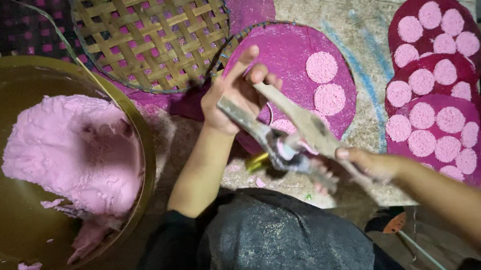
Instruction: The person scoops pink paste from a large basin into a wooden hand press, squeezes the press to extrude round paste discs onto round trays, and arranges the discs in rows, repeating the cycle across several trays.
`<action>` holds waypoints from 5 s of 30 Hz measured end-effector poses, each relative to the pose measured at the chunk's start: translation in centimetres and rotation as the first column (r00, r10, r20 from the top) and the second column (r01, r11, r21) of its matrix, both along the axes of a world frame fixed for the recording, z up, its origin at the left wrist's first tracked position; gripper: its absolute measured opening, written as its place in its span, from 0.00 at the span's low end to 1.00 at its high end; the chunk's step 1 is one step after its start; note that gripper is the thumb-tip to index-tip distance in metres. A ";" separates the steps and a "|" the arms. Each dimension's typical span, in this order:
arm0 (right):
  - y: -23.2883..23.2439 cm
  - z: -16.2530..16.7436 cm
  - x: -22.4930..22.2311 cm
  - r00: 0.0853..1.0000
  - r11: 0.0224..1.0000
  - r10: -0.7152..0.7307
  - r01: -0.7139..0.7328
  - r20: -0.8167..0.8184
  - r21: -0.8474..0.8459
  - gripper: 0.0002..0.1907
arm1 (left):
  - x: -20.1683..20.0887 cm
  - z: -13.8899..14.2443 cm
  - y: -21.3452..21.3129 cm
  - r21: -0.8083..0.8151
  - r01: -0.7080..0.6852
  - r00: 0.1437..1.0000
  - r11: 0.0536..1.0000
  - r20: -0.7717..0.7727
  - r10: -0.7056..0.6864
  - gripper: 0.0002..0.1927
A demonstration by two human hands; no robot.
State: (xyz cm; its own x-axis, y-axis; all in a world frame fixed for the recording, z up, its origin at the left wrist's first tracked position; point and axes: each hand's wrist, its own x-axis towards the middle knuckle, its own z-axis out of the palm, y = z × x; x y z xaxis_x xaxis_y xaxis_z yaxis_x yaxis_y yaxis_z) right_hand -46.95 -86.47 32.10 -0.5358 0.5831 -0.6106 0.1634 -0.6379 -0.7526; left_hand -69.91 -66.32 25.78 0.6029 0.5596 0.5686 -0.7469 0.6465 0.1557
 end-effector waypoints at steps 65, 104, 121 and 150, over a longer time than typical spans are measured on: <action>5.6 -4.6 -1.7 0.855 0.827 -0.448 0.285 0.263 0.484 0.37 | -0.1 -3.6 8.1 -0.027 -0.376 0.783 0.926 -0.544 0.302 0.18; -3.7 -4.8 8.3 0.827 0.909 -0.401 0.304 0.394 0.287 0.44 | 11.2 -2.8 -0.2 -0.173 0.160 0.960 0.972 -0.200 -0.194 0.48; 5.9 2.0 3.0 0.531 0.967 -0.202 -0.025 0.823 0.254 0.41 | 10.7 -6.6 2.5 -0.587 -0.197 0.967 0.785 -0.250 0.055 0.25; 6.8 -0.1 3.9 0.450 0.823 -0.463 -0.101 0.764 0.558 0.32 | 13.3 -2.9 5.6 -0.561 -0.388 0.868 0.731 -0.488 0.087 0.26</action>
State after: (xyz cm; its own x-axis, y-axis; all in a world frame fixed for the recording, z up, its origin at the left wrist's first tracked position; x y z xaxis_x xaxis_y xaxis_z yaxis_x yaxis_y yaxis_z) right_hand -43.01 -79.66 31.97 0.2424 0.9285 -0.2812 0.8056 -0.3541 -0.4749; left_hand -56.61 -60.68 22.90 0.4815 0.8463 -0.2279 -0.8517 0.5132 0.1061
